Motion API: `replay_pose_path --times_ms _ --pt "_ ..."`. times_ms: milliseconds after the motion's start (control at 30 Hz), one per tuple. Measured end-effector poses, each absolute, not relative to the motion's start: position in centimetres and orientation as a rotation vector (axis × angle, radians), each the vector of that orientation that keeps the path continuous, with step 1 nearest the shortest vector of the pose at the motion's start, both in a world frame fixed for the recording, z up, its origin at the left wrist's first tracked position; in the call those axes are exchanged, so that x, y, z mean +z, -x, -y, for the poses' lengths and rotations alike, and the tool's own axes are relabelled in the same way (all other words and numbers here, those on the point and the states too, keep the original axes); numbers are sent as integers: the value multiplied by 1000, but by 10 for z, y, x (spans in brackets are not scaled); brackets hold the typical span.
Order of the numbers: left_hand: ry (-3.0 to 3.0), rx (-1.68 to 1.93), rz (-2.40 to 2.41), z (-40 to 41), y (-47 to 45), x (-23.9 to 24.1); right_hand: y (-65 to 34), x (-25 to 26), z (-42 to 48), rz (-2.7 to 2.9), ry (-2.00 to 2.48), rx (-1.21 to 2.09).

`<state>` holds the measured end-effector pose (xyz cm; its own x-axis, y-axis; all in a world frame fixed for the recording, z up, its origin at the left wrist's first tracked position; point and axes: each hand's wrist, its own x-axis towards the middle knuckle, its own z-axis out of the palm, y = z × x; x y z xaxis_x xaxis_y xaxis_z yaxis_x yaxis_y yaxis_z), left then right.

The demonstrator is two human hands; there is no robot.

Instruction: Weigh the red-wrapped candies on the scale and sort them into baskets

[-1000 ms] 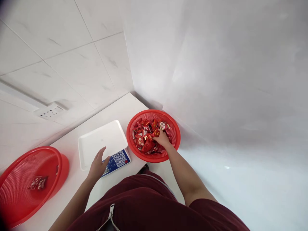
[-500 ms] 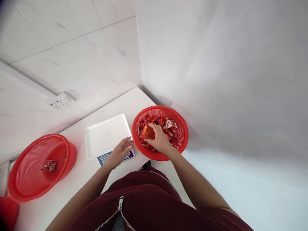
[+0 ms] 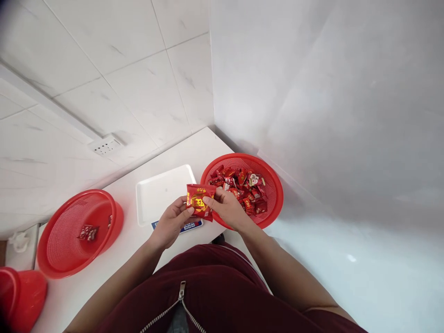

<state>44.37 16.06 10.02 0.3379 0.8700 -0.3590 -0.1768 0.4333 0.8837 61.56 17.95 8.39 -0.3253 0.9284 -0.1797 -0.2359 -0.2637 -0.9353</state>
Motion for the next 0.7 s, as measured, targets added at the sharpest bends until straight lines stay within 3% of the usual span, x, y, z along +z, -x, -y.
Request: replay_pose_path --times_ms 200,400,533,700 --pt "-986 785 -1047 -158 -431 93 -601 75 -171 1244 1065 1631" --pt "-1054 578 -1170 -148 -422 62 -594 33 -157 1297 1147 1779" --pt "-1000 630 -1292 -146 -411 34 -621 5 -162 1494 1237 1825" --pt "-807 828 -1686 -167 -363 8 -695 -35 -185 1661 1920 1091"
